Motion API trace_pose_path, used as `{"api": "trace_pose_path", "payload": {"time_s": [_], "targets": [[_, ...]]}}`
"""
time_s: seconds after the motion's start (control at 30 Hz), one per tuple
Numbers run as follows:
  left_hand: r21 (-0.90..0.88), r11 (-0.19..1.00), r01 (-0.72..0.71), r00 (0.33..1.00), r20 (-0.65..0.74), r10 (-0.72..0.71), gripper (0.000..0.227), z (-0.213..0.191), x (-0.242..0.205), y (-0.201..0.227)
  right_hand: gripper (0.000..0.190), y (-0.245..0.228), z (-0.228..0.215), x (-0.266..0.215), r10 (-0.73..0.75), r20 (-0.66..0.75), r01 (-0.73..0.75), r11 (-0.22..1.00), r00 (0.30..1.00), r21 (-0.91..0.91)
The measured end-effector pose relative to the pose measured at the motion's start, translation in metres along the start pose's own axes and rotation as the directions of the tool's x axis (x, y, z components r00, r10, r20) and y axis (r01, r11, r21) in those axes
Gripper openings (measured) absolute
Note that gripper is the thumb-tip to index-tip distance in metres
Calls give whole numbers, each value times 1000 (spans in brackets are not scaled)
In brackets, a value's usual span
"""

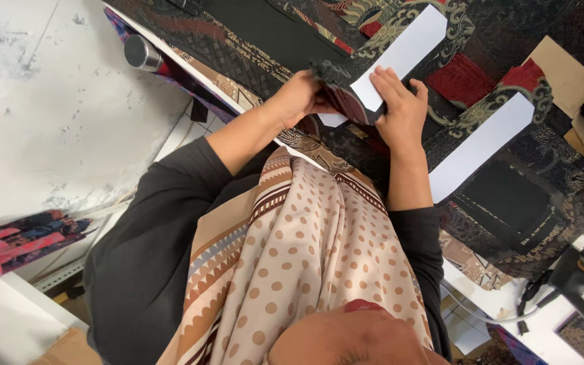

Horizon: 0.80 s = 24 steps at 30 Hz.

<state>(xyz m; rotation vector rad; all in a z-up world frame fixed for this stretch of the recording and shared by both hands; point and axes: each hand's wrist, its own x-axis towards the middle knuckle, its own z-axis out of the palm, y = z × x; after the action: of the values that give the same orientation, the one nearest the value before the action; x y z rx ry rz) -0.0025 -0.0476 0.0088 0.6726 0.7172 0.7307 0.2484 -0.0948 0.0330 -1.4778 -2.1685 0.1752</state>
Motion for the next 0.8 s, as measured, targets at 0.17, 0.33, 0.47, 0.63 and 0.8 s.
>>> {"api": "trace_pose_path", "payload": {"time_s": [0.17,0.33,0.47,0.63,0.8], "targets": [[-171,941,292,949,-72,-308,71,6,11,28,84,-20,-17,4,-54,69,60,995,996,-83],[270,962,38,996,67,-58,54,24,9,38,88,-25,-30,9,-93,19,94,994,995,-59],[83,991,103,978,171,-116,47,27,3,42,64,-11,-13,2,-109,-156,124,988,982,93],[550,826,-120,991,115,68,41,12,-2,61,44,13,18,-2,259,-125,-195,903,958,383],[990,85,-110,942,77,327,29,1,-32,38,41,15,25,-5,143,-190,-65,929,971,365]]}}
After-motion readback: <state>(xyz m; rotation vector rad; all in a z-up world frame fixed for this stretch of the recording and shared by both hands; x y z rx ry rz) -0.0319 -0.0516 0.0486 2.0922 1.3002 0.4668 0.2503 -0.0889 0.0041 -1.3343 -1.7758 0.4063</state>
